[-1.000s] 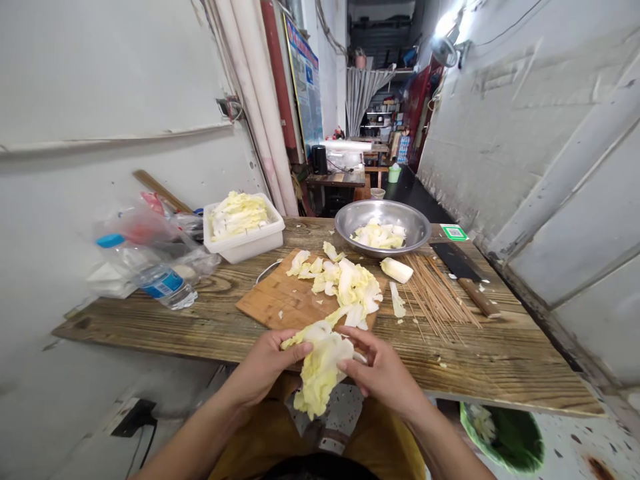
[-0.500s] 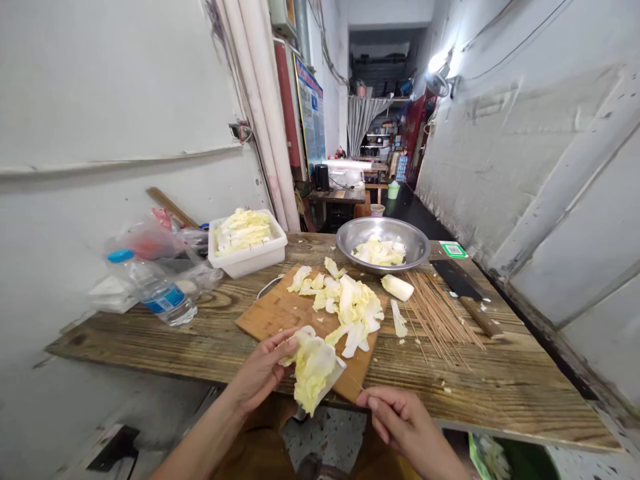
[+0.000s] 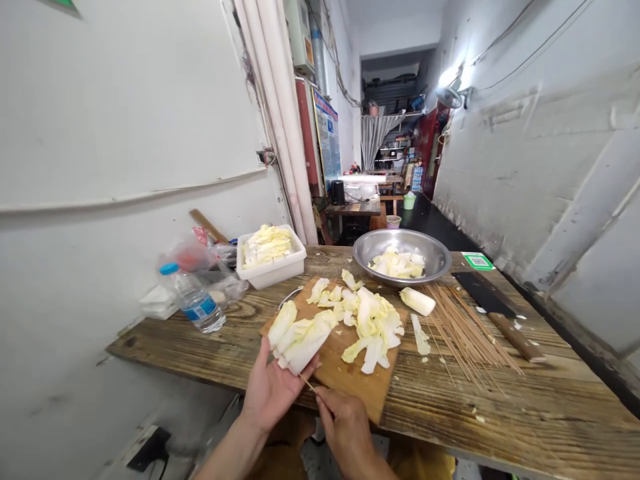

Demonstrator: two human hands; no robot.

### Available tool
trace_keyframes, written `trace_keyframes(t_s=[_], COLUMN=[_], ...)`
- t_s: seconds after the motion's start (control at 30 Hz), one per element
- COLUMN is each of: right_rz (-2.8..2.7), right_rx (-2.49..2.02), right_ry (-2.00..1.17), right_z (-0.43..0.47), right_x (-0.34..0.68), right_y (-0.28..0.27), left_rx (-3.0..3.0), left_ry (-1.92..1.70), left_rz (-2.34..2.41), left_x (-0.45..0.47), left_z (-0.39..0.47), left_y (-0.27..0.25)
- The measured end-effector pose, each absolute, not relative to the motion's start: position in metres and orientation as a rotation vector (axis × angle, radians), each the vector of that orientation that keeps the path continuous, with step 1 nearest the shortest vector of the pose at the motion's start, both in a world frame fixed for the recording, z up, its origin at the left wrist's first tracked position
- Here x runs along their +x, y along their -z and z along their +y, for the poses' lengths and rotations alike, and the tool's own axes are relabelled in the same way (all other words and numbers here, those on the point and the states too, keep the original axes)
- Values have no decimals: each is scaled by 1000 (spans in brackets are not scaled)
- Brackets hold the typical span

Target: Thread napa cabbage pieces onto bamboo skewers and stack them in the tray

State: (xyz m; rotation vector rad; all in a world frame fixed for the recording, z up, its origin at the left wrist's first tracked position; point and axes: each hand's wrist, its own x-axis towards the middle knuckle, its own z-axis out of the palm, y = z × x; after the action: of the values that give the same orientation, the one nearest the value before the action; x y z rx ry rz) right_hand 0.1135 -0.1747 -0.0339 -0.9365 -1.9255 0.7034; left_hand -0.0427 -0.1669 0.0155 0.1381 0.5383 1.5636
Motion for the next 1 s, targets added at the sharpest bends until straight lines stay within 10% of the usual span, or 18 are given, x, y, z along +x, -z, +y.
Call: trace_keyframes(t_s=[0.37, 0.57, 1.0], right_rz=[-1721, -1501, -1725], right_rx=[-978, -1067, -862], right_ry=[-1175, -1675, -1188], right_z=[-157, -105, 59], right_x=[111, 102, -33], right_y=[25, -43, -153], left_rx=[307, 1059, 1716], left_ry=[-1512, -1608, -1324], left_rz=[573, 1472, 1623], left_x=[-61, -107, -110], left_z=[-167, -118, -80], left_y=[-25, -6, 70])
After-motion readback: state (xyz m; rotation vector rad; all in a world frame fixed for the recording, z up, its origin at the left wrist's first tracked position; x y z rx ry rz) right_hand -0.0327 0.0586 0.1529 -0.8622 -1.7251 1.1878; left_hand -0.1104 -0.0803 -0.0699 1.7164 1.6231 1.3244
